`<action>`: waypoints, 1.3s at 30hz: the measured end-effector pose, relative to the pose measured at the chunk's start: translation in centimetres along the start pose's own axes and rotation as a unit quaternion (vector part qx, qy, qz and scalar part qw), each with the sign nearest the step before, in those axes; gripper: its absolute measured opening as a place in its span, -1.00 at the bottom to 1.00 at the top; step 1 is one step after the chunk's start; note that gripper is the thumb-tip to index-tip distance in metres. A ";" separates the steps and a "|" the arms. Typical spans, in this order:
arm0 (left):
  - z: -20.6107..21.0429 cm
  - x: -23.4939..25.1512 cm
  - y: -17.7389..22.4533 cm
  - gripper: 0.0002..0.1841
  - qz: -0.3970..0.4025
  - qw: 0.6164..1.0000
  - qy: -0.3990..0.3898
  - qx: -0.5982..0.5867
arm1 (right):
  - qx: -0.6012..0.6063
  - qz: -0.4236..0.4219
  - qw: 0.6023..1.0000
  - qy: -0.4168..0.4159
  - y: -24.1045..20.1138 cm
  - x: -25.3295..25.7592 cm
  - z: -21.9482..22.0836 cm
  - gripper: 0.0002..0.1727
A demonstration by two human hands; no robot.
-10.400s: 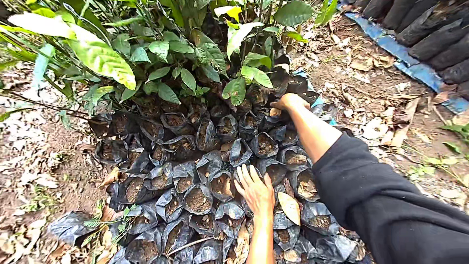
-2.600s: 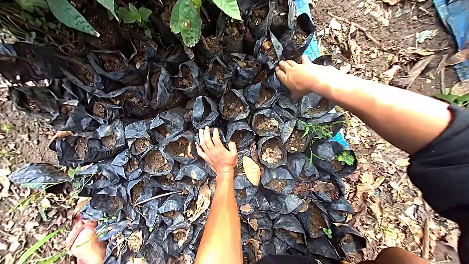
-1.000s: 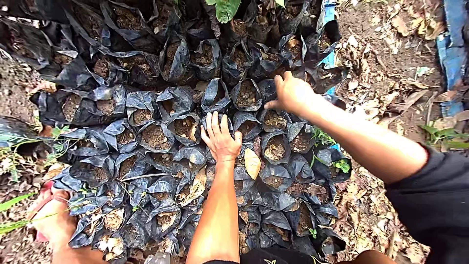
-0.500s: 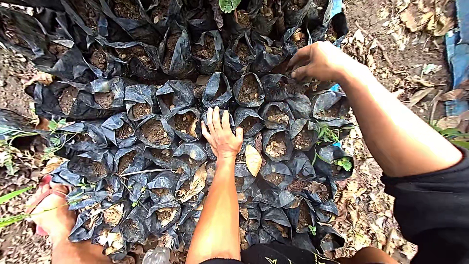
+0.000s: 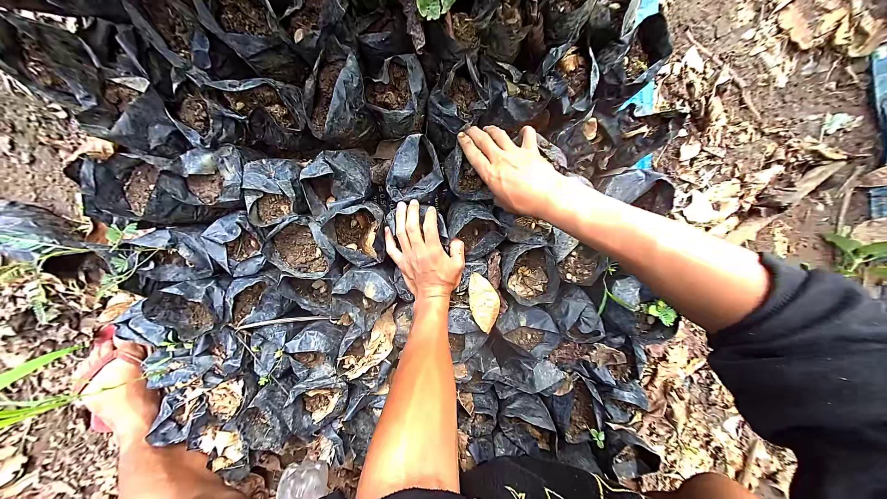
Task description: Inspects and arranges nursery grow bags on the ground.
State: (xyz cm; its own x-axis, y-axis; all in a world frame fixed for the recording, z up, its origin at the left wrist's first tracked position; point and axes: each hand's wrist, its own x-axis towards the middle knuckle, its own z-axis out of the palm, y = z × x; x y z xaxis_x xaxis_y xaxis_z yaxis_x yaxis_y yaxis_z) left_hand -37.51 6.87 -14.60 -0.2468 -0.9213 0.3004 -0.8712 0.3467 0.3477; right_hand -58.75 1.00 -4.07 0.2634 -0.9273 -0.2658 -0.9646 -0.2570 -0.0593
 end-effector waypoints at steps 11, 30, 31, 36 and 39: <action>0.1 0.2 0.0 -0.33 -0.001 1.000 0.005 -0.001 | 0.141 -0.019 0.988 0.060 1.9 1.6 -1.4 -0.66; -0.1 0.0 -0.1 -0.32 -0.003 1.000 -0.007 0.000 | 0.356 0.138 0.916 0.123 5.4 -0.1 -3.4 -0.71; -0.3 -0.1 -0.1 -0.32 -0.005 1.000 -0.012 0.000 | 0.355 0.172 0.909 0.138 5.4 -0.4 -4.3 -0.70; -0.1 0.1 -0.1 -0.32 -0.002 1.000 -0.001 0.001 | 0.252 0.099 0.952 0.142 -0.2 2.3 -6.9 -0.45; -0.2 0.2 0.0 -0.32 -0.006 1.000 -0.012 0.006 | 0.187 0.051 0.980 0.044 -5.3 5.8 -5.3 -0.05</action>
State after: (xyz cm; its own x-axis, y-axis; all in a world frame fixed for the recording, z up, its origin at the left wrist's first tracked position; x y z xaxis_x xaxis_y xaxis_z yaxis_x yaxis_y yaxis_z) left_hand -37.46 6.69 -14.36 -0.2470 -0.9293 0.2746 -0.8787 0.3343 0.3407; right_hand -52.06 -4.42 -0.17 0.1498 -0.9671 -0.2056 -0.9187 -0.0593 -0.3905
